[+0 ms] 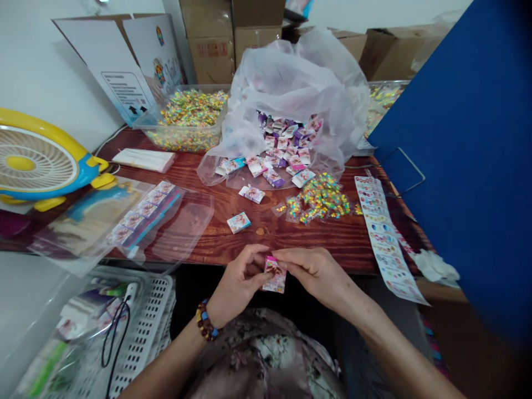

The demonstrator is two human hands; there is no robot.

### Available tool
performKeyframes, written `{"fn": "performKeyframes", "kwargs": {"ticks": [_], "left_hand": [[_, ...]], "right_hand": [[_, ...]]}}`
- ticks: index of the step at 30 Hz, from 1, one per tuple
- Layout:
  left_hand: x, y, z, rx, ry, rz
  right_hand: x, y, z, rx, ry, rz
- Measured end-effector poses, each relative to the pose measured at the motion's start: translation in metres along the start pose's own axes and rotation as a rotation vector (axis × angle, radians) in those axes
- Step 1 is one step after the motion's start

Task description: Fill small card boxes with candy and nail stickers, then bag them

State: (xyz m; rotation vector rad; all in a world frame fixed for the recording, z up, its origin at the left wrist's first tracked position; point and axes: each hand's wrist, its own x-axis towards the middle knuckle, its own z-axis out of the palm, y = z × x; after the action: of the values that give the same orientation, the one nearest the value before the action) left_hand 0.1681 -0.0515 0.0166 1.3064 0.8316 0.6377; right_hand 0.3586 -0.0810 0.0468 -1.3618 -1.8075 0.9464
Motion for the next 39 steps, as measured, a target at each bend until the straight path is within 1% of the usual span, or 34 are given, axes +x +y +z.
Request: {"fn": "performKeyframes", "kwargs": {"ticks": [2,6,9,11,13,15,18,20,23,26,29,32,36,39], "left_hand": [[0.001,-0.002,0.000,-0.043,-0.025,-0.011],[0.004,-0.004,-0.001,-0.104,-0.031,-0.023],[0.004,-0.004,0.001,-0.107,-0.038,-0.032],[0.004,-0.004,0.003,-0.101,-0.037,-0.052],[0.004,-0.003,0.004,-0.093,-0.038,-0.065],[0.004,-0.002,0.004,-0.070,-0.055,-0.052],[0.004,0.002,0.001,0.016,-0.111,-0.006],[0.004,0.005,-0.001,0.084,-0.147,0.023],[0.003,0.006,-0.002,0.132,-0.164,0.030],[0.002,0.003,0.000,0.091,-0.142,-0.004],[0.003,0.000,0.002,0.061,-0.126,-0.013],[0.004,0.000,0.000,0.131,-0.130,0.037],[0.005,0.005,-0.003,0.315,-0.176,0.154],[0.005,0.006,-0.004,0.392,-0.191,0.182]], "right_hand": [[-0.004,0.004,0.003,0.015,0.065,-0.013],[-0.009,0.011,0.010,0.160,0.198,0.104],[-0.012,0.013,0.013,0.219,0.231,0.106],[-0.013,0.014,0.012,0.248,0.225,0.090],[-0.013,0.014,0.010,0.294,0.228,0.105],[-0.014,0.015,0.006,0.377,0.209,0.168],[-0.013,0.015,-0.001,0.509,0.104,0.297],[-0.013,0.015,-0.004,0.534,0.057,0.340],[-0.014,0.014,-0.004,0.474,0.077,0.312],[-0.017,0.013,0.001,0.396,0.122,0.267],[-0.019,0.013,0.003,0.392,0.135,0.257],[-0.020,0.014,0.001,0.429,0.123,0.267],[-0.020,0.019,-0.001,0.500,0.103,0.308],[-0.022,0.022,0.002,0.514,0.106,0.320]]}}
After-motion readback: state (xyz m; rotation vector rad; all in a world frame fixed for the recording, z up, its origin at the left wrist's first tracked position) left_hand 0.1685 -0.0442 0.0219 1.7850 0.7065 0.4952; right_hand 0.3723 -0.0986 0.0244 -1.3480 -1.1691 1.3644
